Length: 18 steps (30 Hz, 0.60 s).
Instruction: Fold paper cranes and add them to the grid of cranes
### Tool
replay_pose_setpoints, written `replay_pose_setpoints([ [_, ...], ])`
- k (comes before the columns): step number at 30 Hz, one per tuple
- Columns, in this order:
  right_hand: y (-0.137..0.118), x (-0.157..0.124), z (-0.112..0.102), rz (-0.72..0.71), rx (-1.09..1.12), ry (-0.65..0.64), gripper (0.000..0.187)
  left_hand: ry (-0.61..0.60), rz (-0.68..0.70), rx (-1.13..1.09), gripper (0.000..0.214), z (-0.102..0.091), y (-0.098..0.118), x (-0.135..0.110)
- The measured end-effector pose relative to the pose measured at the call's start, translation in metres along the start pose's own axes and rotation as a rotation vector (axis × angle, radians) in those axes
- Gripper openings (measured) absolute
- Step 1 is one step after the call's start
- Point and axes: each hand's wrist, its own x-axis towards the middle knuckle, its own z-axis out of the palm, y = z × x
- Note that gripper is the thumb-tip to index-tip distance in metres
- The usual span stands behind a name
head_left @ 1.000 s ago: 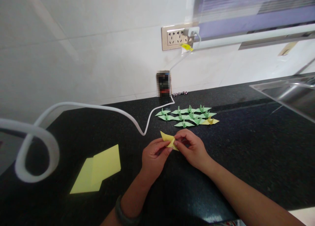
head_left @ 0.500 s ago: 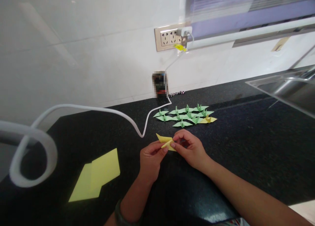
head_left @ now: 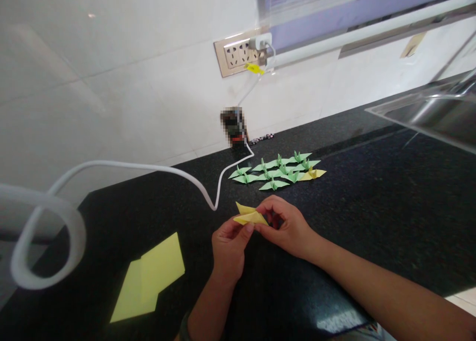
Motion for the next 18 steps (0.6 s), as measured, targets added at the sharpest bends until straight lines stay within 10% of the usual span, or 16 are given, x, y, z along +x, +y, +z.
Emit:
replay_pose_setpoints([
  [18,0.002,-0.006,0.004,-0.196,-0.030,-0.014,0.028,0.031,0.089,0.036,0.016,0.000,0.000,0.000],
])
